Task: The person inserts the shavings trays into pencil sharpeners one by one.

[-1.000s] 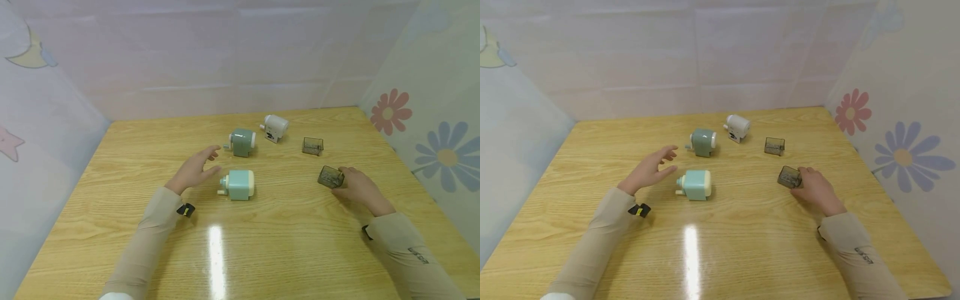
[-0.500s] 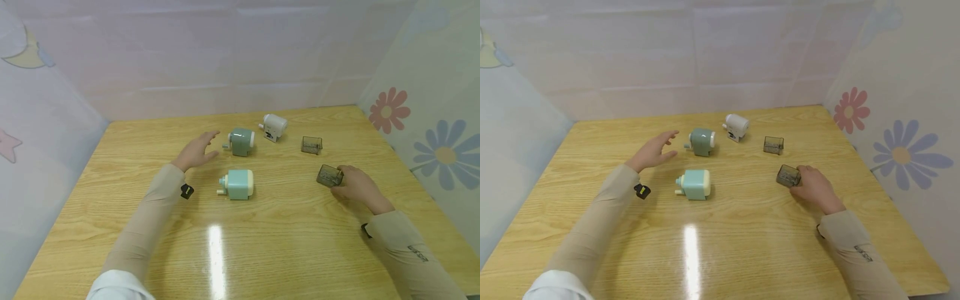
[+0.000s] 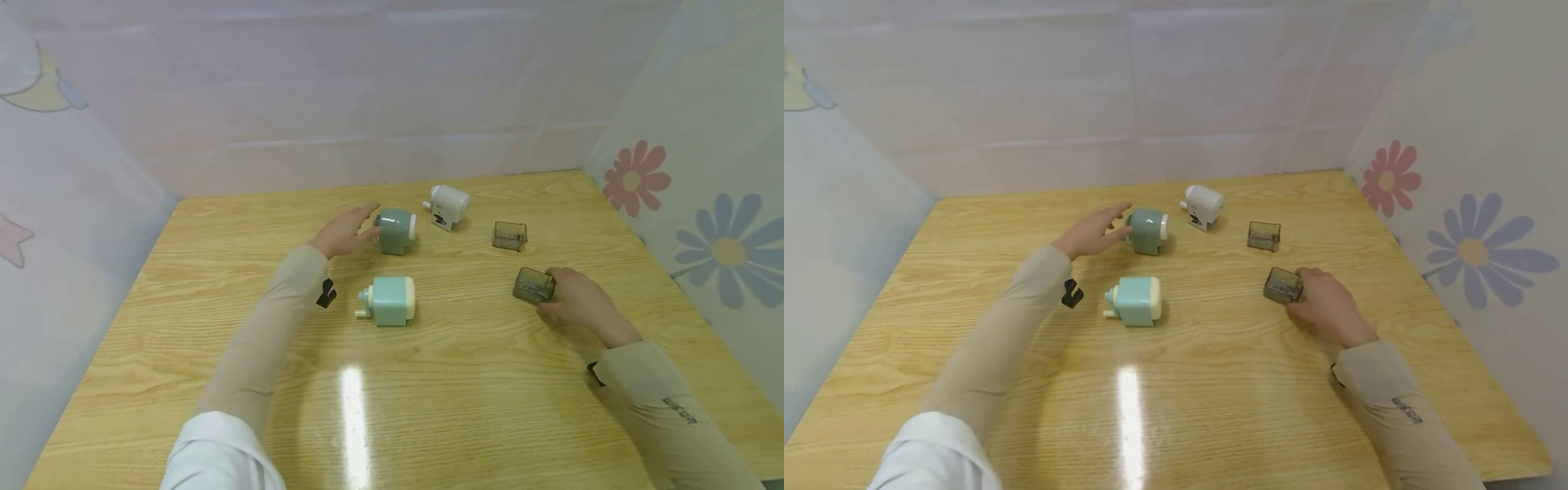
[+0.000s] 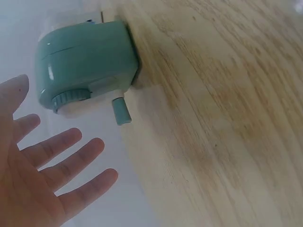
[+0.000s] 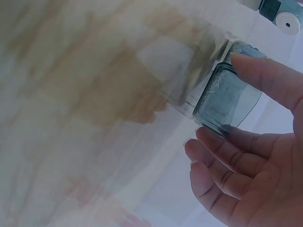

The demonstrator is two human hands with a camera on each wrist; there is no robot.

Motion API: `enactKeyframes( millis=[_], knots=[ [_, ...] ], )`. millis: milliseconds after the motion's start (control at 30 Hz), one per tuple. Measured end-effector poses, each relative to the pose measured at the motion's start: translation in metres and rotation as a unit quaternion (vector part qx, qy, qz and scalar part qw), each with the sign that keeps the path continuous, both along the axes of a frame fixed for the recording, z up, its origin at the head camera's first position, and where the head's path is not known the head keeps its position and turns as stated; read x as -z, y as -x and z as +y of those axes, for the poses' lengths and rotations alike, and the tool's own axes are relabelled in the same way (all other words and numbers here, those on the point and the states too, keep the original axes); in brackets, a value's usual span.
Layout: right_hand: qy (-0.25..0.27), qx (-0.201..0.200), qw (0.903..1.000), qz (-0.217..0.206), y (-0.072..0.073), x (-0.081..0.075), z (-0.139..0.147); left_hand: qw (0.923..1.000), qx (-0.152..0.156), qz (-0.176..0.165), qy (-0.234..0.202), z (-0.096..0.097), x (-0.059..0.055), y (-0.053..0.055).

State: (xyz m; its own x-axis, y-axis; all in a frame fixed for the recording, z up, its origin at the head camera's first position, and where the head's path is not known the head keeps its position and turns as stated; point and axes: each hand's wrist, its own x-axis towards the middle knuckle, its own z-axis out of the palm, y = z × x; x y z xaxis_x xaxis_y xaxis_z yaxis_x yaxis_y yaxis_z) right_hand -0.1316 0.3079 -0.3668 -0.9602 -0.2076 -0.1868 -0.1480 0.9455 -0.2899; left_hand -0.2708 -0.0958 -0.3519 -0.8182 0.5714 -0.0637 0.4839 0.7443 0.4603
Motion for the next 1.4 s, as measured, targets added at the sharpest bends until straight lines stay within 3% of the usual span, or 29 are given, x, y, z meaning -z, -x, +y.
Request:
enactKeyframes(
  millis=[233, 400, 900, 1167, 1400],
  knots=[
    [0.003, -0.012, 0.9999, 0.007, 0.003, 0.001, -0.007, 0.9985, 0.001, -0.016, 0.053, 0.010, -0.001, 0.008],
    [0.001, -0.012, 0.9999, 0.002, 0.005, 0.001, -0.011, 0.9972, 0.002, -0.005, 0.075, 0.015, 0.000, 0.011],
    [0.001, -0.018, 0.9998, 0.006, 0.013, 0.001, -0.020, 0.9972, 0.004, -0.008, 0.075, 0.023, -0.008, 0.010],
    [-0.004, -0.025, 0.9996, 0.014, 0.018, 0.002, -0.025, 0.9962, 0.010, 0.002, 0.086, 0.026, -0.006, 0.014],
    [-0.001, -0.032, 0.9993, 0.019, 0.021, 0.001, -0.029, 0.9962, 0.006, -0.009, 0.086, 0.027, -0.012, 0.012]
  ],
)
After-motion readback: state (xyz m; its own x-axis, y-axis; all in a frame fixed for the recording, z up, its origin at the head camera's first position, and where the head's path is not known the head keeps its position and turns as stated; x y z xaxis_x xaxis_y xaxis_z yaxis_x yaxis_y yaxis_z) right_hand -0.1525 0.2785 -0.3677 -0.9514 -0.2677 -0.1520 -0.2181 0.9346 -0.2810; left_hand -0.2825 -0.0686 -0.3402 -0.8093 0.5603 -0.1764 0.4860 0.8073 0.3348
